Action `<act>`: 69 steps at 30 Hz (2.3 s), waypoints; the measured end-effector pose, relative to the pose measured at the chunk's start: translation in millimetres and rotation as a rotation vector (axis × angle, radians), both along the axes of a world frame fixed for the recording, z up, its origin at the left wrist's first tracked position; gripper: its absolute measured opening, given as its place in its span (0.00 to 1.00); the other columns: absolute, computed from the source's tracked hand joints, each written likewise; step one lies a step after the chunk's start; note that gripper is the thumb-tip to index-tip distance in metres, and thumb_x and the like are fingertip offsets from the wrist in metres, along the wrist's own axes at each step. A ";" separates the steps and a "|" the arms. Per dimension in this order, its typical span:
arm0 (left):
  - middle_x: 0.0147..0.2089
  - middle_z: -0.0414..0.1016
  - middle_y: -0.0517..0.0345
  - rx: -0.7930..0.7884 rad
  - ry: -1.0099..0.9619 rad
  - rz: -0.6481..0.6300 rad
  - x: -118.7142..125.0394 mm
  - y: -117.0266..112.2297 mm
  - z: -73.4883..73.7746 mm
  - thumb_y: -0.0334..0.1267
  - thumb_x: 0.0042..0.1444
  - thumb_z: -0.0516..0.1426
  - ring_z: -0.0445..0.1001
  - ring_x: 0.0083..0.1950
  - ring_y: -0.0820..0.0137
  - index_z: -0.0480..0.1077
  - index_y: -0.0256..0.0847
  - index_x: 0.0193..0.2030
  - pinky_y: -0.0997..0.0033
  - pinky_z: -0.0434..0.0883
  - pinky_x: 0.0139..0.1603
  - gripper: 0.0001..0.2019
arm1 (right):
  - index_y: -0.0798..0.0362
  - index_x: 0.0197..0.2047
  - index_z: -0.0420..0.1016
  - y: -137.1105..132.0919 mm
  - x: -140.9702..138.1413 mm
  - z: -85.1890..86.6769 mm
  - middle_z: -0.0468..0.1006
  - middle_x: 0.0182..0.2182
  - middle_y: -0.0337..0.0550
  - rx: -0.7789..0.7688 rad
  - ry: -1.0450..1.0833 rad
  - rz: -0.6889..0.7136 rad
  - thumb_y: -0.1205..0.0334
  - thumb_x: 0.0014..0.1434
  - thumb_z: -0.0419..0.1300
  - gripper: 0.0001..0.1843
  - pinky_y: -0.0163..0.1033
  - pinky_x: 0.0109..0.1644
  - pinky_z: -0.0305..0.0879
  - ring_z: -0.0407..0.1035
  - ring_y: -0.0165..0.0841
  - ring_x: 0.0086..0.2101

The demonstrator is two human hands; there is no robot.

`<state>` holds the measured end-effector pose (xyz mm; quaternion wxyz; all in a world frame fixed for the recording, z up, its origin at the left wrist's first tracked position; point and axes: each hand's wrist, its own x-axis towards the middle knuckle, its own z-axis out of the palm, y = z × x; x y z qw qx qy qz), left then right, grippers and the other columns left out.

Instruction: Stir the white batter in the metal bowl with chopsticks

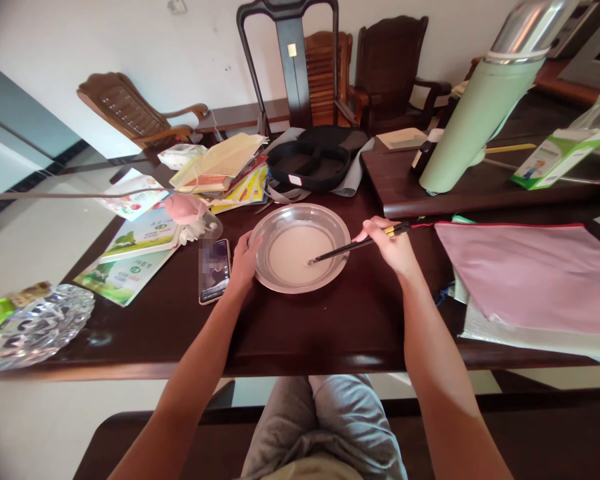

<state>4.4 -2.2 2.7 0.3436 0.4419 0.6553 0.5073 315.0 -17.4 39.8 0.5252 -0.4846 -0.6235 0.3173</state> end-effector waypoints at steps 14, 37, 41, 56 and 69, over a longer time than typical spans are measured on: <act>0.58 0.78 0.46 0.002 -0.011 -0.004 0.5 -0.7 0.7 0.41 0.60 0.59 0.76 0.59 0.57 0.72 0.40 0.55 0.57 0.69 0.64 0.17 | 0.45 0.23 0.81 0.2 2.7 -1.2 0.82 0.27 0.42 0.030 0.011 -0.017 0.34 0.60 0.63 0.26 0.50 0.49 0.70 0.76 0.41 0.33; 0.58 0.78 0.46 0.007 -0.023 -0.002 0.9 1.0 -1.9 0.41 0.60 0.60 0.76 0.59 0.58 0.72 0.40 0.55 0.59 0.69 0.63 0.17 | 0.44 0.31 0.85 6.0 -20.7 -9.5 0.86 0.34 0.44 0.038 -0.130 0.149 0.33 0.59 0.63 0.24 0.48 0.48 0.72 0.78 0.42 0.39; 0.57 0.78 0.47 0.004 -0.015 0.002 -0.2 0.4 -1.8 0.41 0.60 0.60 0.76 0.58 0.58 0.72 0.40 0.55 0.58 0.69 0.63 0.17 | 0.44 0.28 0.83 3.4 -3.9 -7.0 0.84 0.29 0.42 0.042 -0.047 -0.052 0.35 0.62 0.62 0.24 0.49 0.48 0.71 0.77 0.42 0.35; 0.58 0.78 0.45 0.000 0.000 -0.004 -1.1 1.3 -2.6 0.41 0.60 0.59 0.75 0.60 0.57 0.72 0.40 0.55 0.56 0.68 0.64 0.17 | 0.45 0.26 0.83 2.7 -1.8 -4.9 0.83 0.28 0.41 0.034 -0.036 -0.056 0.34 0.60 0.62 0.25 0.46 0.46 0.68 0.75 0.40 0.33; 0.59 0.77 0.45 -0.028 0.003 -0.007 2.0 -1.3 4.0 0.40 0.61 0.59 0.75 0.60 0.58 0.71 0.38 0.57 0.59 0.68 0.64 0.18 | 0.45 0.29 0.84 5.2 -2.7 -8.4 0.84 0.30 0.42 0.056 -0.055 -0.039 0.35 0.60 0.63 0.23 0.47 0.47 0.70 0.77 0.41 0.36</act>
